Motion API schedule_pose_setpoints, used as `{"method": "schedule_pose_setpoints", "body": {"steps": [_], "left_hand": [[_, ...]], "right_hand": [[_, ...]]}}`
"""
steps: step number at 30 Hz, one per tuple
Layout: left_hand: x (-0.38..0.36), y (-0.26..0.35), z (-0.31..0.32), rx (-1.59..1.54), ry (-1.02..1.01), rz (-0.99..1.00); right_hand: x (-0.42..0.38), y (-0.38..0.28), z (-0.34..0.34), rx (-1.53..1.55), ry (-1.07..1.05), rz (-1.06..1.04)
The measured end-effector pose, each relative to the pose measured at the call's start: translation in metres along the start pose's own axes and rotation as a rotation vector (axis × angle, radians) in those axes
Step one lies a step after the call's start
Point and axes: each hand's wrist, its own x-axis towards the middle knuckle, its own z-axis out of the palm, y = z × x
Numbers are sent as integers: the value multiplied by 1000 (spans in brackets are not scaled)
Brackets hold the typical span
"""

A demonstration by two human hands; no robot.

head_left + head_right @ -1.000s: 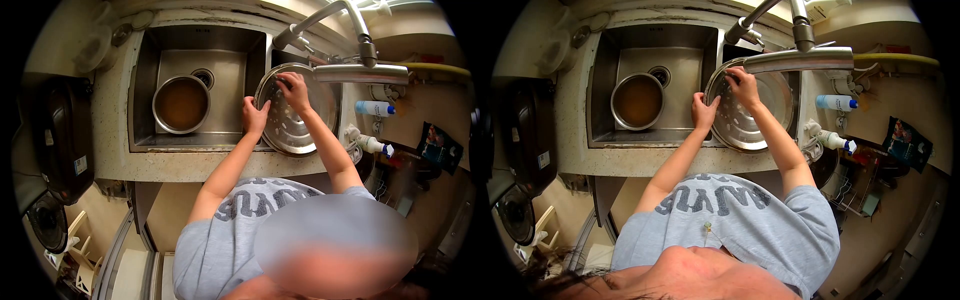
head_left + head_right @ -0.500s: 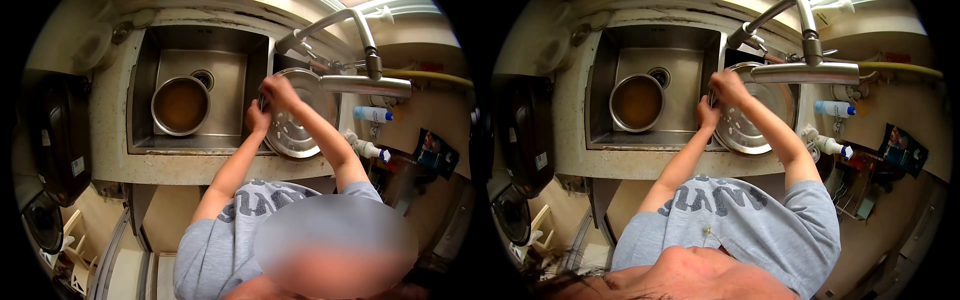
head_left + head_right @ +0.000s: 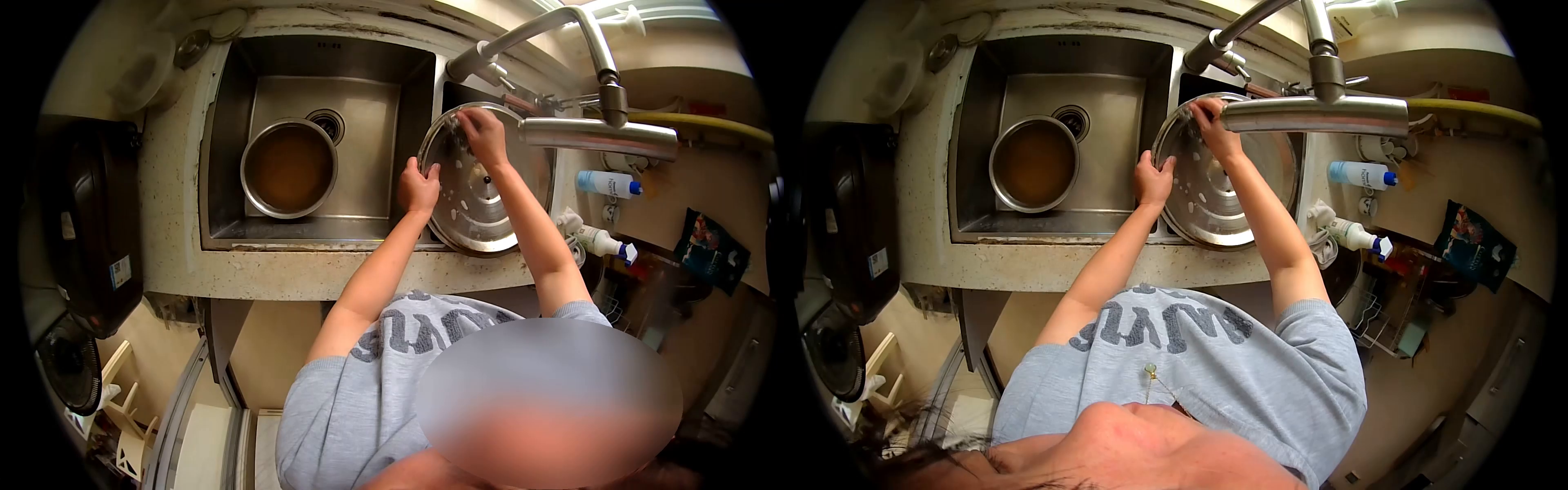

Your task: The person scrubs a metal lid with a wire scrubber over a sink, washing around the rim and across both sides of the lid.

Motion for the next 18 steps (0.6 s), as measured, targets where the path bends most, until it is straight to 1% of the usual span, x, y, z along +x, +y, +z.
{"method": "schedule_pose_setpoints", "body": {"steps": [1, 3, 7, 8, 9, 11, 13, 15, 16, 17, 18], "left_hand": [[0, -4, 1, 5, -4, 0], [2, -9, 4, -66, -51, -18], [1, -4, 2, -55, -28, 9], [1, 0, 0, -4, -19, -4], [0, 4, -3, 51, -11, -19], [0, 6, -4, 66, -18, -29], [0, 5, -4, 79, -26, -39], [1, 3, -2, 35, -49, -35], [5, 5, 1, 27, -43, -32], [6, 4, 1, 42, -53, -40], [4, 3, -1, 61, -66, -49]], "right_hand": [[2, -7, -1, 2, 2, 5], [4, -17, 2, -110, -145, -252], [1, -12, 3, -168, -195, -305], [3, -12, 2, -140, -156, -202], [5, -11, 4, -141, -160, -204], [10, -5, 9, -278, -208, -290], [7, -15, 18, -311, -187, -282], [-3, -29, 23, -278, -479, -333], [-3, -26, 25, -266, -439, -385], [7, -17, 21, -291, -446, -298], [18, -3, 20, -377, -339, -236]]}}
